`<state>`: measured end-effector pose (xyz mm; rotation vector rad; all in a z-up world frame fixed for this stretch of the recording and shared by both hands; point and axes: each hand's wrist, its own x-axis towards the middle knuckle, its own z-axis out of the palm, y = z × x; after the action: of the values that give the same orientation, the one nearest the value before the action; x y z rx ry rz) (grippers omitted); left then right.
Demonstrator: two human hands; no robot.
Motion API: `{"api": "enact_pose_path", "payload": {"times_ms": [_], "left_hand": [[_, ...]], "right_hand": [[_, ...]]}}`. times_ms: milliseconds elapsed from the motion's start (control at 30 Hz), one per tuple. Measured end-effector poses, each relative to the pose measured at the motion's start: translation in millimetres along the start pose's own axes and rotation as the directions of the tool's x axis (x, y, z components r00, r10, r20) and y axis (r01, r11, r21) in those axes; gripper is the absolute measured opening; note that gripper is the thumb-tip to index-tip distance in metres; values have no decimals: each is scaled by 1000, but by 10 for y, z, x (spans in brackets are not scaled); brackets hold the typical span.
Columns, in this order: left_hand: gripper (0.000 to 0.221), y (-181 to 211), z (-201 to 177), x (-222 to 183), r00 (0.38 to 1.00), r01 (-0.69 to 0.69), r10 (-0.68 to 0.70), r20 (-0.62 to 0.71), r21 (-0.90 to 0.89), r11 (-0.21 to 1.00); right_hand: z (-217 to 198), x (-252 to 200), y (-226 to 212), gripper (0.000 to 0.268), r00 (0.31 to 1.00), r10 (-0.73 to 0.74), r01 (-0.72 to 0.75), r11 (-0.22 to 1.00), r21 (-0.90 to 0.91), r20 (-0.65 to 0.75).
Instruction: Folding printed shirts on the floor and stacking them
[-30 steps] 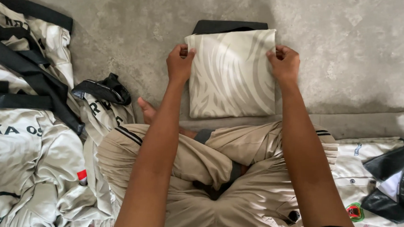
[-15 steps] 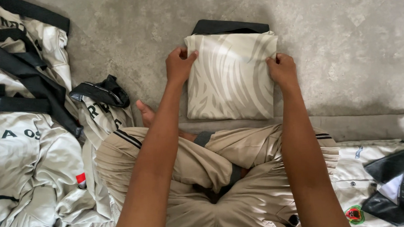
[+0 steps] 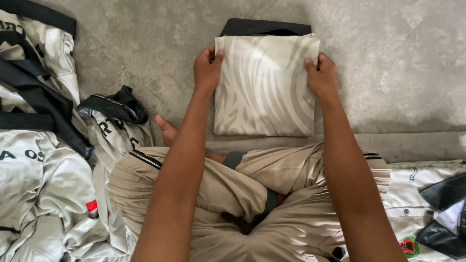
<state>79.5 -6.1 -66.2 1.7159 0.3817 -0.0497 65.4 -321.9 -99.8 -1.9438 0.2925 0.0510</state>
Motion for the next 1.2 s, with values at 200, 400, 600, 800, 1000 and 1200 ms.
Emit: {"api": "enact_pose_path", "payload": {"times_ms": [200, 400, 600, 800, 1000, 1200], "left_hand": [[43, 122, -53, -16, 996, -19, 39, -86, 217, 976], [39, 97, 91, -232, 775, -578, 540, 328, 714, 395], [70, 148, -38, -142, 969, -201, 19, 245, 744, 638], [61, 139, 178, -263, 874, -430, 416, 250, 797, 424], [53, 93, 666, -618, 832, -551, 427, 355, 617, 562], [50, 35, 706, -684, 829, -558, 306, 469, 650, 516]], "right_hand": [[30, -130, -460, 49, 985, -16, 1, 997, -82, -173], [133, -447, -911, 46, 963, -216, 261, 899, -351, 163], [36, -412, -969, 51, 991, 131, -103, 905, -413, 39], [-75, -235, -699, 77, 923, 364, -384, 895, -228, -126], [-19, -71, -244, 48, 915, 400, -381, 821, 425, 47], [-16, -110, -350, 33, 901, 353, -434, 761, 483, 252]]}}
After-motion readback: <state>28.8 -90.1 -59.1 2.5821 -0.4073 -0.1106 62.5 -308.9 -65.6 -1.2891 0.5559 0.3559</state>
